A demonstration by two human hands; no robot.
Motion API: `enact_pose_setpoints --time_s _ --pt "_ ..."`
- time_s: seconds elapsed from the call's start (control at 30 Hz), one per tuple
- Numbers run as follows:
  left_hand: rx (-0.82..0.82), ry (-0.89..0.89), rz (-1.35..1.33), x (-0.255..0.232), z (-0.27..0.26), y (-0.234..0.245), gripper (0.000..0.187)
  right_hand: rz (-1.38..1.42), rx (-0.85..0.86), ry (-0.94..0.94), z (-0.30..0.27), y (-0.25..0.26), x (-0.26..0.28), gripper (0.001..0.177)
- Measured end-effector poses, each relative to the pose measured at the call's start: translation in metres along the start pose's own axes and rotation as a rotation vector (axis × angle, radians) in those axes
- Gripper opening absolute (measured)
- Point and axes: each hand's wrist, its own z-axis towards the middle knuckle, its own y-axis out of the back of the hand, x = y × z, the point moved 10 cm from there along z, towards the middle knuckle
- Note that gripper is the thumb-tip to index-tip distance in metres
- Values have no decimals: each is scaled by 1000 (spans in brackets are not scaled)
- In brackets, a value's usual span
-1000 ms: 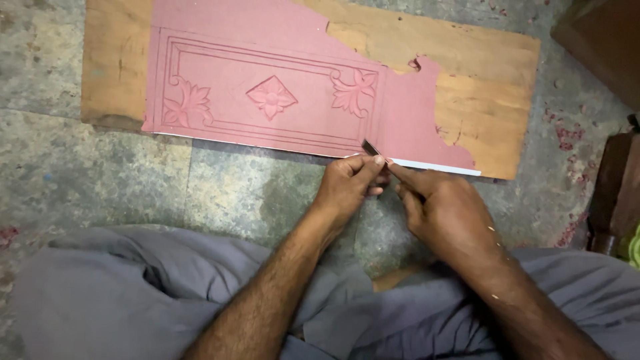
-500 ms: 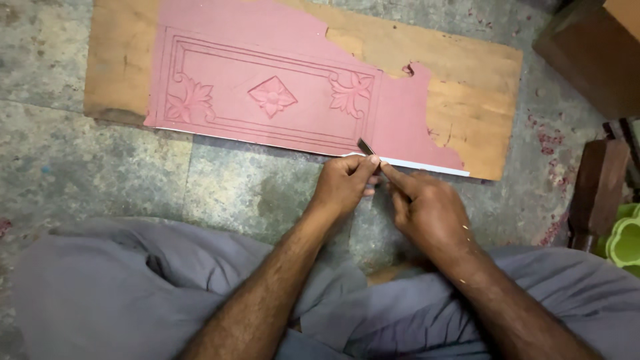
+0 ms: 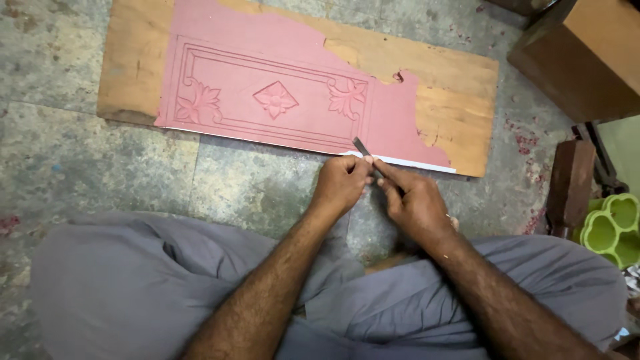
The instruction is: The person carves decorative floral patterns into a thin piece of wood using a small hand-held carving chisel. The person holds a template against the wood to guide the carving, occasionally switching to a different tool to refine the edges of the carved design.
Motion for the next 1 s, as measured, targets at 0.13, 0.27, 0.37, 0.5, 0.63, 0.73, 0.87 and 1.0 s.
enact_pose_setpoints --time_s 0.13,0.27,0.37,0.5,0.63,0.73,0.87,1.0 --pt "-45 -142 139 -15 0 8 31 35 -22 -3 2 -4 -1 38" --pt "21 -69 73 -6 2 3 31 195 -133 20 13 5 -1 34" --pt "-3 -132 152 -16 2 10 30 157 -153 3 13 15 4 35" --pt "-39 -142 273 -17 4 16 24 11 -56 -124 4 15 3 34" --pt "60 69 -129 12 15 5 25 -15 10 -160 2 17 11 33" --pt "91 118 -225 16 16 3 27 -52 49 -169 5 17 18 37" --pt "73 114 -227 13 13 5 25 -74 43 -145 9 18 22 36" --pt "76 100 -211 10 13 6 25 -134 65 -101 12 17 26 37"
